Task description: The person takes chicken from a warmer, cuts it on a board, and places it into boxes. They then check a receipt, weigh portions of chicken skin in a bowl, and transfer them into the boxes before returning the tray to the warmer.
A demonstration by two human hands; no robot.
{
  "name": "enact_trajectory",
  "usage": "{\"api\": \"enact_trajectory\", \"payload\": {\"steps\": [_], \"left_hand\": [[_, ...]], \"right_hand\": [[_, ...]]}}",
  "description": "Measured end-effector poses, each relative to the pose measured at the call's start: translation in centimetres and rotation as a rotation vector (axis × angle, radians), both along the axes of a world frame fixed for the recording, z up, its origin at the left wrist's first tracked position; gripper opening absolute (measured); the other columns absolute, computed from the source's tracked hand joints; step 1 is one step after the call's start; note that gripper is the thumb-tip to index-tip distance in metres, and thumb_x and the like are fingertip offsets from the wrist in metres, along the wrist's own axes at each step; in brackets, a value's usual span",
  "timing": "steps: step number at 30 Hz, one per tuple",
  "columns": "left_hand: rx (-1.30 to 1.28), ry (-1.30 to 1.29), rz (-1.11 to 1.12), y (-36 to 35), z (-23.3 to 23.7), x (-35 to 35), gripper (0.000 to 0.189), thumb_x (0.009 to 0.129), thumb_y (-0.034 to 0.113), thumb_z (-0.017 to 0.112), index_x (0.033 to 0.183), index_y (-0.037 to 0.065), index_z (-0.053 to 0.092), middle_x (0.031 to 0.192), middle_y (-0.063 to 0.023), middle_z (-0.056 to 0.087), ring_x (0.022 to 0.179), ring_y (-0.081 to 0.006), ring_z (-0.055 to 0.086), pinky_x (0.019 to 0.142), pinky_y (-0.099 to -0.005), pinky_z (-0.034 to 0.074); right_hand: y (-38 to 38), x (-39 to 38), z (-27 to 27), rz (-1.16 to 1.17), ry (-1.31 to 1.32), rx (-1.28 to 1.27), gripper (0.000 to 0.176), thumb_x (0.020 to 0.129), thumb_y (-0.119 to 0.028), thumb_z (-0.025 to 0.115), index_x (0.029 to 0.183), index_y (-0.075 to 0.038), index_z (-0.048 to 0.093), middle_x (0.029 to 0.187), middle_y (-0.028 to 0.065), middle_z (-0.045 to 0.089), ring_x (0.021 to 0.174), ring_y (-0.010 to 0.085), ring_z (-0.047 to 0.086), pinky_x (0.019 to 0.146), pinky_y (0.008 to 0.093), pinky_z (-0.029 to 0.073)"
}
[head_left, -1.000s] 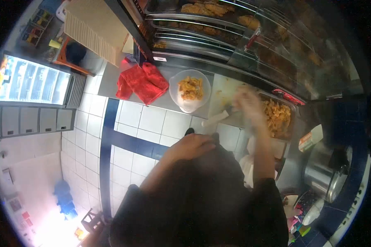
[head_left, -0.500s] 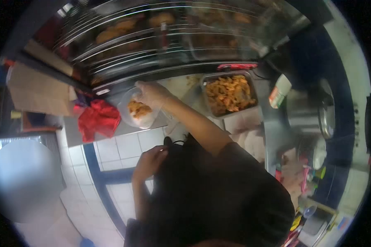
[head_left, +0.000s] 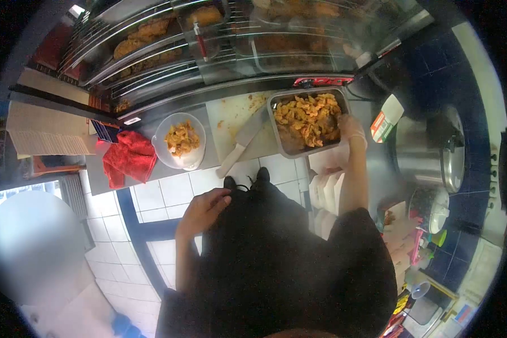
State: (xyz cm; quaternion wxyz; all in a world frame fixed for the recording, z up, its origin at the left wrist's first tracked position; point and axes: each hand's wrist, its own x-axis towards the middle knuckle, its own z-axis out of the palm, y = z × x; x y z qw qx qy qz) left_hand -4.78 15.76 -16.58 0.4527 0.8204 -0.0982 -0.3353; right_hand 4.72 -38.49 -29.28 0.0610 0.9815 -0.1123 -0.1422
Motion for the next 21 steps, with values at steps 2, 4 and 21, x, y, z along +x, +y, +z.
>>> {"api": "enact_trajectory", "payload": {"steps": [2, 4, 21], "left_hand": [[0.029, 0.0, -0.04, -1.1, 0.3, 0.0, 0.034, 0.098, 0.03, 0.061, 0.121, 0.005, 0.065, 0.091, -0.0182, 0.071, 0.084, -0.0275, 0.069, 0.076, -0.0377, 0.052], [0.014, -0.06, -0.061, -1.9, -0.1, -0.2, 0.03, 0.1, 0.026, 0.058, 0.121, 0.005, 0.063, 0.083, -0.0117, 0.068, 0.074, -0.0168, 0.063, 0.07, -0.033, 0.05], [-0.1, -0.164, -0.035, -1.7, -2.0, -2.0, 0.033, 0.098, 0.029, 0.057, 0.119, 0.004, 0.064, 0.104, -0.02, 0.069, 0.099, -0.0382, 0.066, 0.086, -0.0439, 0.051]], "right_hand": [[-2.0, 0.3, -2.6, 0.084, 0.043, 0.019, 0.021, 0.09, -0.015, 0.057, 0.104, -0.007, 0.07, 0.105, 0.0177, 0.07, 0.093, 0.0356, 0.069, 0.08, 0.0441, 0.058], [-2.5, 0.8, -4.1, 0.175, 0.082, 0.039, 0.021, 0.09, -0.015, 0.057, 0.104, -0.007, 0.07, 0.105, 0.0173, 0.07, 0.092, 0.036, 0.069, 0.08, 0.0439, 0.058], [-4.2, -0.9, -0.6, 0.136, -0.029, 0.218, 0.026, 0.093, -0.023, 0.053, 0.102, -0.004, 0.069, 0.106, 0.0231, 0.068, 0.099, 0.0357, 0.067, 0.081, 0.0433, 0.053]]}}
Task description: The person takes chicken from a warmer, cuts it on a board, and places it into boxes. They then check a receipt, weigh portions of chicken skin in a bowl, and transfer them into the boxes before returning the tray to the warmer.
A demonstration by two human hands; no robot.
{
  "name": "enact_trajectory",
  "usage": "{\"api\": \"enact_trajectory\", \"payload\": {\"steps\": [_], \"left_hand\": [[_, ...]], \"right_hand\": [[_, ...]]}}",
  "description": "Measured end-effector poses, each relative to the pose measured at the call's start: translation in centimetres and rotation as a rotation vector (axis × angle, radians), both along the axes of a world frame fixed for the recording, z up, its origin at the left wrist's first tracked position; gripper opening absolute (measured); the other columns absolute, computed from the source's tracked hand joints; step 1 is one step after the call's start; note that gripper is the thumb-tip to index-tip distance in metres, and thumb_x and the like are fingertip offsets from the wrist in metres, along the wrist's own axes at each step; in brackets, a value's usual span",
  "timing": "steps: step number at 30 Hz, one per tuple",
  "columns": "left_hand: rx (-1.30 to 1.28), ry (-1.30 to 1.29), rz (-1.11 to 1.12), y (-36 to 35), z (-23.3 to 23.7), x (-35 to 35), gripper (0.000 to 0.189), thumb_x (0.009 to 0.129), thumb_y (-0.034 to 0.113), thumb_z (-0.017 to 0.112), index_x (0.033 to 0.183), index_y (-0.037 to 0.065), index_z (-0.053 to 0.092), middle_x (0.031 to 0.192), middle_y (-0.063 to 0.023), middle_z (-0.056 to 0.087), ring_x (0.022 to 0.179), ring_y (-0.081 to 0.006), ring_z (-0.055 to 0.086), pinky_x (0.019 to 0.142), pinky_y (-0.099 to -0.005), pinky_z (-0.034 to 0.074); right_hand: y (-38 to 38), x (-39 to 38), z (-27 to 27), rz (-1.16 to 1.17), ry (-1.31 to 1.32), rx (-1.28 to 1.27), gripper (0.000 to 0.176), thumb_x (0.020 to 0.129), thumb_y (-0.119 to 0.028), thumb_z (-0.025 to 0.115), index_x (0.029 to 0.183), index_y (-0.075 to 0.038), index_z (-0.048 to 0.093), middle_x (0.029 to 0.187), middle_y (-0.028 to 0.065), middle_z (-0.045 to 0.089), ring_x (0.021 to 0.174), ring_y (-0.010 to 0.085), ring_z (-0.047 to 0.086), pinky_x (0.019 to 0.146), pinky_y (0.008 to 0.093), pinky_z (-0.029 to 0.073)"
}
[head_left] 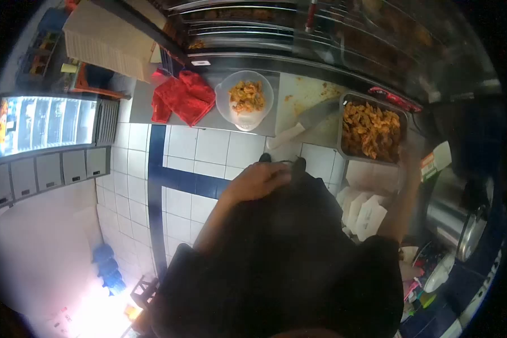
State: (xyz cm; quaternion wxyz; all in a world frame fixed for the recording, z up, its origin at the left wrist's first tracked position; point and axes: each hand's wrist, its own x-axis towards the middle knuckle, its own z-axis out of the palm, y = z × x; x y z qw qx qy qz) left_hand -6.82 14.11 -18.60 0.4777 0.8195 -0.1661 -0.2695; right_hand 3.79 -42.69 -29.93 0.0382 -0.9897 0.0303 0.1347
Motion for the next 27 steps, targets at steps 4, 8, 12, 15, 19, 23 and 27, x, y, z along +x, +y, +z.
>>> {"api": "enact_trajectory", "payload": {"steps": [4, 8, 12, 15, 19, 23, 27], "left_hand": [[0.028, 0.015, -0.058, -0.7, 0.7, 0.7, 0.031, 0.099, 0.028, 0.057, 0.118, 0.005, 0.064, 0.103, -0.0202, 0.069, 0.097, -0.0386, 0.066, 0.085, -0.0437, 0.051], [0.057, 0.006, -0.156, -1.3, 1.4, 1.3, 0.03, 0.099, 0.027, 0.057, 0.117, 0.005, 0.064, 0.104, -0.0207, 0.068, 0.097, -0.0384, 0.066, 0.085, -0.0433, 0.051], [0.074, 0.001, -0.163, -1.3, 1.4, 1.3, 0.03, 0.099, 0.027, 0.057, 0.119, 0.005, 0.063, 0.104, -0.0198, 0.069, 0.096, -0.0357, 0.067, 0.085, -0.0424, 0.051], [0.103, 0.075, -0.148, -1.9, 2.0, 1.5, 0.032, 0.099, 0.028, 0.057, 0.121, 0.006, 0.063, 0.101, -0.0197, 0.07, 0.094, -0.0314, 0.068, 0.084, -0.0405, 0.051], [0.167, 0.113, -0.158, -2.9, 3.1, 2.1, 0.035, 0.099, 0.031, 0.059, 0.123, 0.006, 0.063, 0.098, -0.0195, 0.071, 0.092, -0.0258, 0.069, 0.083, -0.0375, 0.052], [0.135, 0.13, -0.183, -3.0, 1.8, 2.3, 0.035, 0.099, 0.031, 0.059, 0.124, 0.006, 0.063, 0.098, -0.0191, 0.071, 0.092, -0.0265, 0.069, 0.083, -0.0378, 0.052], [0.143, 0.11, -0.215, -3.0, 2.0, 2.6, 0.036, 0.099, 0.032, 0.057, 0.122, 0.005, 0.063, 0.103, -0.0196, 0.07, 0.097, -0.0323, 0.068, 0.086, -0.0404, 0.052]], "right_hand": [[4.6, -0.5, 0.2, -0.104, 0.072, -0.27, 0.026, 0.095, -0.021, 0.05, 0.115, -0.009, 0.063, 0.106, 0.0204, 0.067, 0.094, 0.0362, 0.068, 0.08, 0.0462, 0.055], [6.7, 0.0, 0.9, -0.203, -0.013, -0.173, 0.027, 0.098, -0.023, 0.049, 0.105, -0.004, 0.065, 0.102, 0.0194, 0.07, 0.092, 0.0384, 0.069, 0.076, 0.0471, 0.055], [2.8, -0.4, 0.9, -0.068, 0.02, -0.086, 0.039, 0.094, -0.03, 0.055, 0.118, 0.001, 0.061, 0.11, 0.0274, 0.067, 0.099, 0.0432, 0.066, 0.083, 0.0492, 0.053], [4.6, -3.5, 6.1, -0.309, -0.042, 0.667, 0.038, 0.094, -0.028, 0.059, 0.12, 0.0, 0.06, 0.119, 0.0231, 0.065, 0.099, 0.033, 0.066, 0.084, 0.0436, 0.054], [5.3, -5.8, 5.4, -0.536, -0.203, 1.924, 0.039, 0.098, -0.027, 0.059, 0.126, -0.001, 0.056, 0.126, 0.016, 0.064, 0.103, 0.0213, 0.063, 0.081, 0.0349, 0.054], [7.9, -5.8, 6.6, -0.607, -0.292, 1.917, 0.046, 0.098, -0.032, 0.059, 0.133, -0.003, 0.051, 0.121, 0.0162, 0.067, 0.091, 0.0226, 0.066, 0.074, 0.0338, 0.054], [8.3, -5.1, 7.2, -0.669, -0.356, 1.128, 0.042, 0.096, -0.034, 0.064, 0.117, 0.002, 0.063, 0.104, 0.0157, 0.071, 0.074, 0.0176, 0.062, 0.063, 0.0318, 0.051]]}}
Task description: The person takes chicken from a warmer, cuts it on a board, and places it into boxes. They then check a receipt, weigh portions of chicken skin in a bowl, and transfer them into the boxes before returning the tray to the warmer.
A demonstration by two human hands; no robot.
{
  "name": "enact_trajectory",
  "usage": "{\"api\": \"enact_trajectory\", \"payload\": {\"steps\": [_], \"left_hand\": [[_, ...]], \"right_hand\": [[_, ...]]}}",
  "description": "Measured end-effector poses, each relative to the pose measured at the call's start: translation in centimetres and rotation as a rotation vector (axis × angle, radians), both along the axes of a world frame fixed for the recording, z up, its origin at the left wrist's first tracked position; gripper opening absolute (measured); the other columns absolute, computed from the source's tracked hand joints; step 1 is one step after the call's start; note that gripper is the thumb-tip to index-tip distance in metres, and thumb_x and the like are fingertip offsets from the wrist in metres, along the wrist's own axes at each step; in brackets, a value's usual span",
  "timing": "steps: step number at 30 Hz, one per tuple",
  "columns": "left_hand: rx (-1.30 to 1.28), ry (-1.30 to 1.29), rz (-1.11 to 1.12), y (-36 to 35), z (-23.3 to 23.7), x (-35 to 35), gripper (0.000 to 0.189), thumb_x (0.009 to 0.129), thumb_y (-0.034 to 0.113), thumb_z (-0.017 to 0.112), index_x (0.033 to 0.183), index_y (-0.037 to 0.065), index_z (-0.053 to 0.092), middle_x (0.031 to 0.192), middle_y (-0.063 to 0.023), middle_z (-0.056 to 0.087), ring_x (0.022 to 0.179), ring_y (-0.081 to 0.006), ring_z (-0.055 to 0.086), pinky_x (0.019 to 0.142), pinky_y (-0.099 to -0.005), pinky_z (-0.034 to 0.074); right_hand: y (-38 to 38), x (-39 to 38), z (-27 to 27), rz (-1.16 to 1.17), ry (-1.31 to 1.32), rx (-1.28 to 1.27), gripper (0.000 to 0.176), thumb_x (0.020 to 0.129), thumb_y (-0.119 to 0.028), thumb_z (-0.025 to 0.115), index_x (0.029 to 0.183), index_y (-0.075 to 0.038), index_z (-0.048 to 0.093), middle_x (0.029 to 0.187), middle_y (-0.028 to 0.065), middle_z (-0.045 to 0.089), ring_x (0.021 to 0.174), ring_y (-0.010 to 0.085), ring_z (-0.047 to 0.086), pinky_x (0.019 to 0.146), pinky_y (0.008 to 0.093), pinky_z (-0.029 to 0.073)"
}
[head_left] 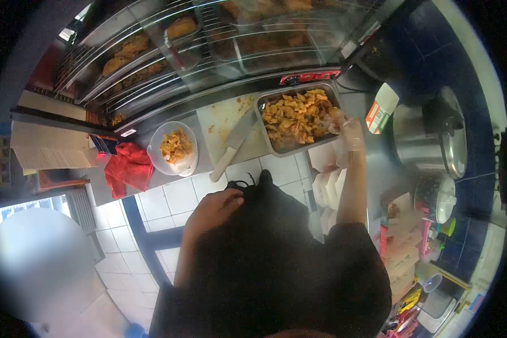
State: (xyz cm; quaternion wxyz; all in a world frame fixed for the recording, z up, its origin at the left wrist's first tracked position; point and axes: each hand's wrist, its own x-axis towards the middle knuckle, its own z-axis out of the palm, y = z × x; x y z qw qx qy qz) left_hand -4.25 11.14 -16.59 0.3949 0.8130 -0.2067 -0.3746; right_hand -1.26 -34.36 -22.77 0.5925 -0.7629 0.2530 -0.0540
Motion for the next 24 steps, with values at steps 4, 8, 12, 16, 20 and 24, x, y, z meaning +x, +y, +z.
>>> {"api": "enact_trajectory", "payload": {"steps": [4, 8, 12, 16, 20, 24], "left_hand": [[-0.046, -0.087, -0.01, 1.0, -1.9, -0.4, 0.037, 0.099, 0.034, 0.056, 0.118, 0.004, 0.063, 0.107, -0.0193, 0.069, 0.101, -0.0378, 0.066, 0.088, -0.0436, 0.051], [-0.048, -0.089, 0.095, 1.6, -1.4, -1.3, 0.034, 0.099, 0.033, 0.056, 0.116, 0.005, 0.064, 0.106, -0.0191, 0.069, 0.1, -0.0381, 0.065, 0.088, -0.0443, 0.051], [-0.113, -0.083, 0.146, 3.4, -1.5, -2.0, 0.033, 0.099, 0.032, 0.055, 0.117, 0.006, 0.064, 0.107, -0.0189, 0.068, 0.099, -0.0386, 0.065, 0.088, -0.0442, 0.05], [-0.181, -0.121, 0.247, 6.6, -2.4, -3.7, 0.033, 0.099, 0.031, 0.054, 0.118, 0.006, 0.064, 0.107, -0.0194, 0.068, 0.098, -0.0385, 0.065, 0.088, -0.0439, 0.05], [-0.132, -0.09, 0.364, 10.1, -2.7, -5.2, 0.032, 0.099, 0.028, 0.055, 0.118, 0.004, 0.064, 0.102, -0.019, 0.069, 0.095, -0.0329, 0.067, 0.085, -0.0398, 0.051], [-0.18, 0.125, 0.666, 13.7, -3.7, -5.8, 0.028, 0.098, 0.021, 0.056, 0.115, 0.001, 0.066, 0.089, -0.0123, 0.069, 0.077, -0.0177, 0.065, 0.071, -0.0316, 0.052]], "right_hand": [[-1.2, 0.3, -4.7, -0.007, -0.178, -0.149, 0.033, 0.098, -0.03, 0.062, 0.111, -0.001, 0.069, 0.093, 0.0122, 0.072, 0.078, 0.0144, 0.066, 0.072, 0.0293, 0.053], [10.2, 4.8, 1.2, 0.306, 0.05, 0.234, 0.027, 0.097, -0.026, 0.064, 0.111, -0.004, 0.07, 0.098, 0.0107, 0.073, 0.085, 0.015, 0.067, 0.076, 0.0303, 0.054], [26.1, 7.3, 4.2, 0.779, -0.108, -0.176, 0.03, 0.093, -0.025, 0.066, 0.113, -0.004, 0.069, 0.096, 0.0082, 0.074, 0.087, 0.017, 0.068, 0.079, 0.0324, 0.054], [34.8, 11.1, -3.0, 1.042, -0.324, -0.192, 0.031, 0.09, -0.025, 0.067, 0.113, -0.005, 0.069, 0.098, 0.0146, 0.073, 0.091, 0.0286, 0.07, 0.082, 0.037, 0.053], [38.5, 9.9, -0.2, 1.05, -0.132, -0.354, 0.033, 0.09, -0.026, 0.066, 0.116, -0.005, 0.068, 0.102, 0.0163, 0.072, 0.095, 0.0357, 0.068, 0.085, 0.0404, 0.053], [36.8, 9.3, -4.4, 0.57, -0.127, -0.592, 0.04, 0.091, -0.027, 0.064, 0.123, -0.004, 0.062, 0.111, 0.0197, 0.069, 0.1, 0.0389, 0.066, 0.09, 0.0427, 0.052]]}}
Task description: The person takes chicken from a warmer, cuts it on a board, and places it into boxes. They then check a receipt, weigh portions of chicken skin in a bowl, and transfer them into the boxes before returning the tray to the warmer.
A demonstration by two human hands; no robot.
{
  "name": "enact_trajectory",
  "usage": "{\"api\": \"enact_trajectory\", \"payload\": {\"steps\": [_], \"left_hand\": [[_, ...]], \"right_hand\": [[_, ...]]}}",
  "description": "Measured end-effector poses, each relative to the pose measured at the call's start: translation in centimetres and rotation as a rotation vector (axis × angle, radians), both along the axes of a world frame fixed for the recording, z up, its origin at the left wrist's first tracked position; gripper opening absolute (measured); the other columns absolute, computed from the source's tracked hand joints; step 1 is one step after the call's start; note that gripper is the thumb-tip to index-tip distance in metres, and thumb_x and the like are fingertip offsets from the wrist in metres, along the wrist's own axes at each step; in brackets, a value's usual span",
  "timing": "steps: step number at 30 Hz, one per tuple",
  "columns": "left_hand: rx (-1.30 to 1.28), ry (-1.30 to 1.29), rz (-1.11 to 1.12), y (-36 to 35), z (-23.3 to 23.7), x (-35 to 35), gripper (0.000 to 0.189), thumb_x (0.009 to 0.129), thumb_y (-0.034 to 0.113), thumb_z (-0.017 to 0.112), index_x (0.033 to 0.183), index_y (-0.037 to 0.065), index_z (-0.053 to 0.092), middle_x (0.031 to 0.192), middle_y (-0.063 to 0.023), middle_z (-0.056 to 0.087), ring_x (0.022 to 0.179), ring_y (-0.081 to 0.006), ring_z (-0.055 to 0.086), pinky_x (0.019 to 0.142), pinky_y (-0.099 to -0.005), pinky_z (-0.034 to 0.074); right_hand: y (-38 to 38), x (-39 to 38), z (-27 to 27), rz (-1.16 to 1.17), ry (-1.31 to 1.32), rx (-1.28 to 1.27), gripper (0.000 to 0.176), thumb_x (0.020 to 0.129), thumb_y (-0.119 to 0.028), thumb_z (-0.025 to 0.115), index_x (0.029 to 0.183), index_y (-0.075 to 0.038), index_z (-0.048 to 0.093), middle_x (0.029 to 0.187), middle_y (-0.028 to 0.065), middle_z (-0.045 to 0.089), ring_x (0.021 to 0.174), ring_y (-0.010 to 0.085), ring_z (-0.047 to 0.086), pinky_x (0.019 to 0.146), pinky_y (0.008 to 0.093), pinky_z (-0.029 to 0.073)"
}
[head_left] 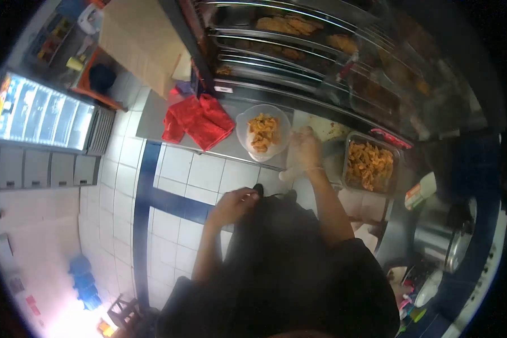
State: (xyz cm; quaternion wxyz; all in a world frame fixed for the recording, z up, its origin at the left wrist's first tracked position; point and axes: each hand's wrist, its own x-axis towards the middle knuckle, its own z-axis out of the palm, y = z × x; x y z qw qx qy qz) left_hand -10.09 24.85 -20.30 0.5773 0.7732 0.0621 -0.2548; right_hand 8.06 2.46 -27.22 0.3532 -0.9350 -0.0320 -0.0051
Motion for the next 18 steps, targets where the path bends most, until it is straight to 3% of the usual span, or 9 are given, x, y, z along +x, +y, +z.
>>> {"api": "enact_trajectory", "payload": {"steps": [1, 3, 6, 9, 11, 14, 16, 17, 18], "left_hand": [[-0.024, 0.004, 0.129, 0.7, -1.5, 0.1, 0.026, 0.097, 0.02, 0.058, 0.112, 0.001, 0.067, 0.084, -0.0071, 0.068, 0.066, -0.0101, 0.058, 0.06, -0.0263, 0.047], [0.034, -0.049, 0.21, 2.2, -3.5, 1.7, 0.026, 0.098, 0.023, 0.058, 0.111, 0.002, 0.067, 0.082, -0.0073, 0.067, 0.067, -0.0108, 0.058, 0.059, -0.0276, 0.046], [0.111, -0.117, 0.512, 3.2, -6.9, 5.6, 0.032, 0.099, 0.03, 0.059, 0.109, 0.001, 0.067, 0.074, -0.0058, 0.061, 0.063, -0.0106, 0.052, 0.056, -0.028, 0.04], [0.027, -0.107, 0.567, 3.1, -8.5, 9.7, 0.047, 0.101, 0.041, 0.053, 0.118, -0.002, 0.06, 0.073, -0.0038, 0.057, 0.063, -0.0102, 0.05, 0.057, -0.0269, 0.041], [-0.021, -0.065, 0.558, 4.4, -11.3, 10.9, 0.052, 0.101, 0.046, 0.052, 0.133, 0.005, 0.05, 0.088, -0.0028, 0.061, 0.068, -0.0119, 0.054, 0.059, -0.0268, 0.043], [-0.269, -0.193, 0.451, 3.5, -11.0, 11.2, 0.06, 0.1, 0.056, 0.048, 0.138, 0.01, 0.048, 0.116, -0.0064, 0.062, 0.088, -0.016, 0.06, 0.073, -0.0336, 0.05], [-0.629, -0.125, 0.304, -1.7, -4.6, 11.1, 0.061, 0.102, 0.05, 0.044, 0.146, 0.008, 0.041, 0.134, -0.0116, 0.054, 0.118, -0.0285, 0.055, 0.096, -0.0447, 0.049], [-0.611, -0.089, 0.278, -4.3, -1.6, 10.8, 0.062, 0.101, 0.045, 0.048, 0.15, 0.009, 0.036, 0.147, -0.0111, 0.046, 0.132, -0.0299, 0.048, 0.101, -0.047, 0.045], [-0.617, -0.083, 0.236, -5.6, -2.5, 10.8, 0.062, 0.101, 0.045, 0.048, 0.15, 0.009, 0.036, 0.147, -0.0111, 0.046, 0.132, -0.0299, 0.048, 0.101, -0.047, 0.045]], "right_hand": [[-0.6, 0.2, -2.2, -0.086, 0.062, -0.101, 0.043, 0.09, -0.028, 0.063, 0.125, -0.002, 0.06, 0.113, 0.0221, 0.068, 0.102, 0.0404, 0.065, 0.092, 0.0433, 0.052], [-1.3, 0.9, -6.9, -0.12, 0.123, -0.07, 0.045, 0.091, -0.027, 0.063, 0.127, -0.002, 0.058, 0.109, 0.0216, 0.068, 0.099, 0.0403, 0.065, 0.089, 0.0439, 0.052], [0.4, 0.0, -3.8, -0.02, 0.184, 0.043, 0.049, 0.091, -0.024, 0.061, 0.134, -0.002, 0.052, 0.098, 0.0201, 0.069, 0.089, 0.0402, 0.066, 0.082, 0.0457, 0.054], [1.3, -0.9, -0.2, 0.089, 0.228, 0.156, 0.053, 0.092, -0.022, 0.059, 0.14, -0.002, 0.046, 0.086, 0.0186, 0.07, 0.079, 0.04, 0.067, 0.074, 0.0475, 0.055], [1.0, -1.4, 0.9, 0.137, 0.147, 0.178, 0.052, 0.092, -0.021, 0.058, 0.14, -0.003, 0.046, 0.087, 0.0187, 0.07, 0.078, 0.0387, 0.067, 0.075, 0.0468, 0.055], [-3.3, -4.0, 2.4, 0.144, -0.054, 0.198, 0.045, 0.092, -0.022, 0.057, 0.135, -0.009, 0.053, 0.099, 0.0207, 0.069, 0.088, 0.0351, 0.067, 0.085, 0.0428, 0.054], [-7.7, -6.5, 5.9, 0.078, 0.203, 0.378, 0.043, 0.093, -0.024, 0.057, 0.133, -0.01, 0.055, 0.105, 0.0209, 0.068, 0.092, 0.0334, 0.067, 0.088, 0.0419, 0.053], [-9.8, -7.9, 7.5, 0.148, 0.195, 0.361, 0.041, 0.093, -0.025, 0.058, 0.132, -0.01, 0.057, 0.107, 0.0188, 0.069, 0.093, 0.0315, 0.068, 0.089, 0.0413, 0.053], [-11.9, -8.8, 8.3, 0.236, 0.185, 0.343, 0.04, 0.093, -0.025, 0.058, 0.13, -0.01, 0.06, 0.108, 0.0167, 0.07, 0.094, 0.0296, 0.069, 0.089, 0.0406, 0.054]]}}
